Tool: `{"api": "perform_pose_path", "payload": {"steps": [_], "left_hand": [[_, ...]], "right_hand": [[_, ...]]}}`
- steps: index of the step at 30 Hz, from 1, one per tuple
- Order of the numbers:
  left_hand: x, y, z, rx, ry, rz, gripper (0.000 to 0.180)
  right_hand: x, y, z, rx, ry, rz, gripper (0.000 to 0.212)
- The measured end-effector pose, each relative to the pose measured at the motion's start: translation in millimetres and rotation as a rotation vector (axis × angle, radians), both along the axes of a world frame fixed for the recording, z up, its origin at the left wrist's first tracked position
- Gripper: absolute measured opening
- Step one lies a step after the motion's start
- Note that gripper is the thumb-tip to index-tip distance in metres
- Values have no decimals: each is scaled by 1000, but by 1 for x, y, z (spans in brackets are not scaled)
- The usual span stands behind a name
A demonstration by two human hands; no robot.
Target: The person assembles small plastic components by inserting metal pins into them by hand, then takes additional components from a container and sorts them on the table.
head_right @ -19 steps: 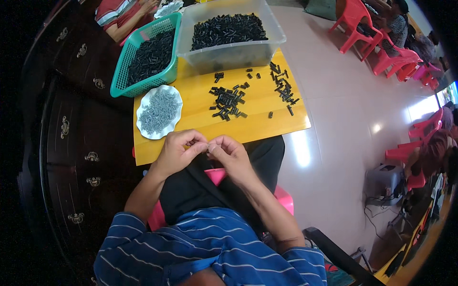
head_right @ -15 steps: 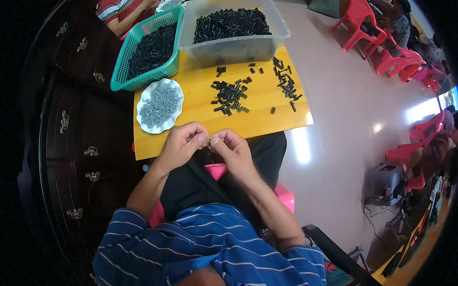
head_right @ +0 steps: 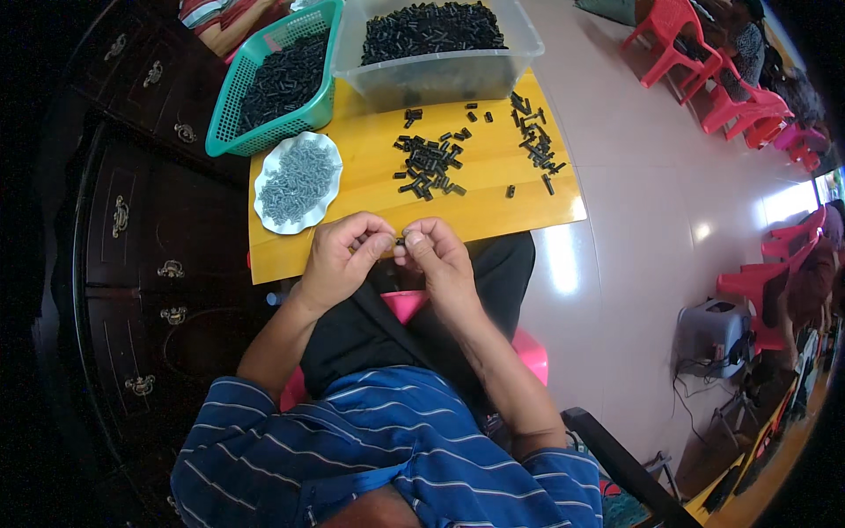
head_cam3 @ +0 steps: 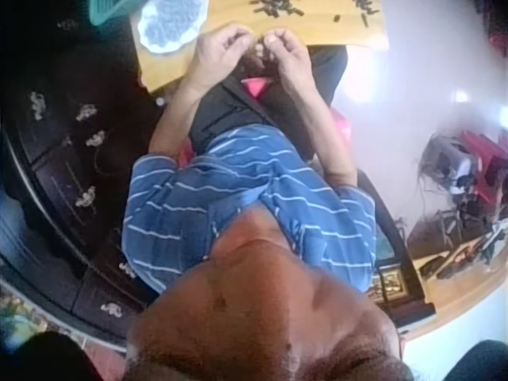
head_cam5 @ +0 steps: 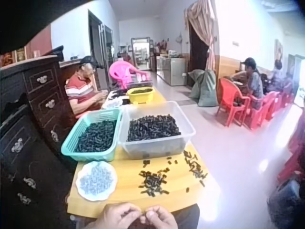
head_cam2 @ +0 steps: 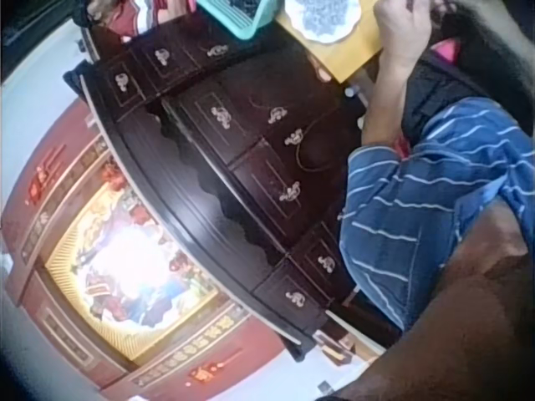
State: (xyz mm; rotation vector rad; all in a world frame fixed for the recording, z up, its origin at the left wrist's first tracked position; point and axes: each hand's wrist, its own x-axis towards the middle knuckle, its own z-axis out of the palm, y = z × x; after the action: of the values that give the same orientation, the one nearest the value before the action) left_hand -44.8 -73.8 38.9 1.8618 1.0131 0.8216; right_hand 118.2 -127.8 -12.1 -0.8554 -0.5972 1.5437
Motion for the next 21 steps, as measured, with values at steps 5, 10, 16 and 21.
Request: {"api": "perform_pose_path", "payload": {"steps": [5, 10, 16, 21], "left_hand": [[6, -2, 1, 38, -47, -30, 6], [6, 2, 2, -112, -55, -106, 7], [9, -1, 2, 190, 93, -84, 13], [16, 1, 0, 221, 89, -80, 10]], "right_hand": [[0, 1, 0, -10, 22, 0, 14], [1, 0, 2, -2, 27, -8, 13], [2, 0, 0, 42, -43, -32, 11], [1, -1, 7, 37, -19, -54, 10]]}}
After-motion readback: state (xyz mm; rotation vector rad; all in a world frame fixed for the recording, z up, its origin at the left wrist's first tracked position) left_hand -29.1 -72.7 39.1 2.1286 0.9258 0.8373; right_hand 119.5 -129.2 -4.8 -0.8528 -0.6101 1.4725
